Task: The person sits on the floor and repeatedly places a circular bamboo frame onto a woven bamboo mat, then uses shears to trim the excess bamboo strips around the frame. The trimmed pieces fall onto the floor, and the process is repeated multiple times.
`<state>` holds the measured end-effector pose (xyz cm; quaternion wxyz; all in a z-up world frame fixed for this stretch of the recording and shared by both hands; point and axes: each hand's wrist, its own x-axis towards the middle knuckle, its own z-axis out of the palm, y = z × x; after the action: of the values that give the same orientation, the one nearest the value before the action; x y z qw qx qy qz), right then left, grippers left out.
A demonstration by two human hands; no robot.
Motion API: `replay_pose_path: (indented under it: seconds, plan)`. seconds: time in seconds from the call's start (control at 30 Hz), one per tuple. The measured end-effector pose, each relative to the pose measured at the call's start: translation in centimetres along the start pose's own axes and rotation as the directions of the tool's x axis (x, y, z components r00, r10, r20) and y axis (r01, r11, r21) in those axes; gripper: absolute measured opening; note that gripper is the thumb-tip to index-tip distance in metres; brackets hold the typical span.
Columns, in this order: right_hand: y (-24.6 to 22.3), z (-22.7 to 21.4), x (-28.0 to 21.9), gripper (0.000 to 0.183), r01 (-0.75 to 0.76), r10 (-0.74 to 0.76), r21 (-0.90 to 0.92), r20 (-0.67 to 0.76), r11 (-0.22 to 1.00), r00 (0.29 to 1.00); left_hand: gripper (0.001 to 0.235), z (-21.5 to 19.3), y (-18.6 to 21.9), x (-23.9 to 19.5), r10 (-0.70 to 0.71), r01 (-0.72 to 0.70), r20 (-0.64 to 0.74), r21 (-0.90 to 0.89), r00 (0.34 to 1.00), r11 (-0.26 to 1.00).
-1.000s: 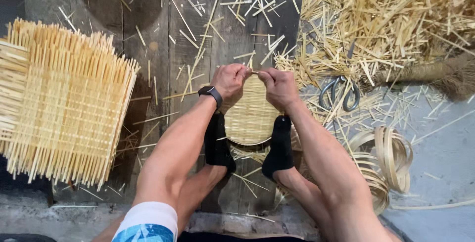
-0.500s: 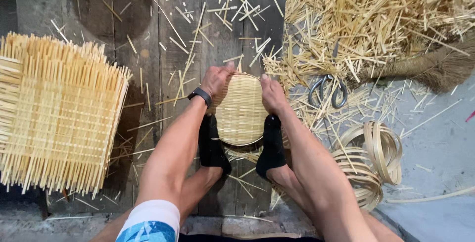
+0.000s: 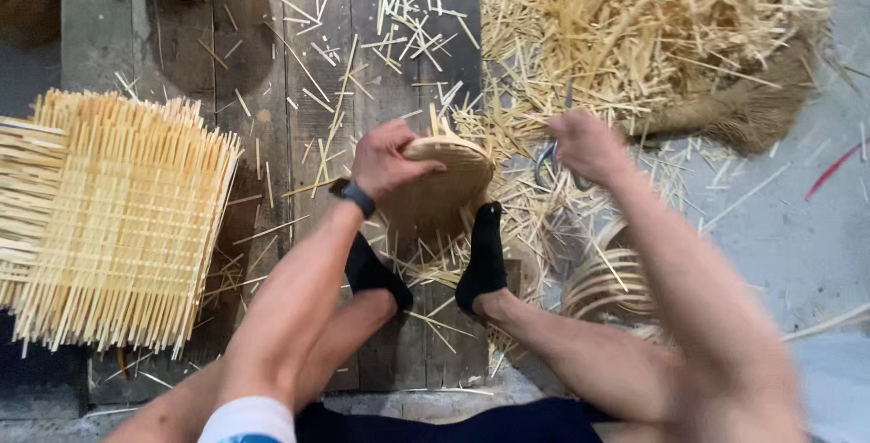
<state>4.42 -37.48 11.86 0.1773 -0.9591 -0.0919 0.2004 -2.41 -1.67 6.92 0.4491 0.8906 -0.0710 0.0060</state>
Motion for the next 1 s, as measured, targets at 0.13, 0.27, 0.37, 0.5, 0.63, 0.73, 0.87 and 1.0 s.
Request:
replay_pose_path:
  seconds: [0.13, 0.27, 0.37, 0.5, 0.63, 0.73, 0.87, 1.0]
  plan:
    - [2.0, -6.5, -7.0, 0.045, 0.112, -0.116, -0.409, 0.015, 0.906, 0.993, 0.036, 1.2, 2.2, -5.3, 0.434, -0.433, 0.041, 0.207, 0.900, 0.877]
    - [6.3, -3.2, -8.2, 0.041, -0.121, 0.158, -0.251, 0.130, 0.960, 0.979, 0.062, 5.2, 2.0, -11.4, 0.322, -0.384, 0.219, 0.373, 0.921, 0.845]
    - [11.3, 4.6, -5.5, 0.031, -0.191, 0.193, 0.110, -0.012, 0.975, 0.981, 0.046, 6.2, 0.4, -13.6, 0.171, -0.255, 0.216, 0.464, 0.961, 0.848]
    - [16.6, 15.7, -3.1, 0.032, -0.191, 0.249, 0.254, -0.218, 0.948, 0.944, 0.042, 5.5, -1.8, -11.3, -0.089, 0.108, -0.064, 0.422, 0.994, 0.900]
    - [17.4, 18.6, -0.2, 0.074, -0.180, 0.193, 0.072, -0.430, 0.981, 0.882, 0.121, 8.4, 0.3, -6.1, -0.382, 0.429, -0.220, 0.240, 0.898, 0.871]
    - [15.5, 18.6, 0.4, 0.105, -0.250, 0.250, 0.047, -0.353, 0.967, 0.902, 0.127, 11.7, 3.9, -4.3, -0.697, 0.767, -0.327, 0.351, 0.638, 0.538]
    - [13.6, 17.1, 1.5, 0.077, -0.363, 0.397, 0.388, -0.009, 0.847, 0.918, 0.093, 11.5, 4.1, -3.5, -0.751, 0.709, -0.115, 0.449, 0.650, 0.544]
    - [17.7, 9.2, 4.6, 0.029, -0.035, 0.077, -0.288, 0.137, 0.957, 0.988, 0.114, 9.8, 2.5, -5.2, -0.537, 0.514, -0.126, 0.530, 0.834, 0.674]
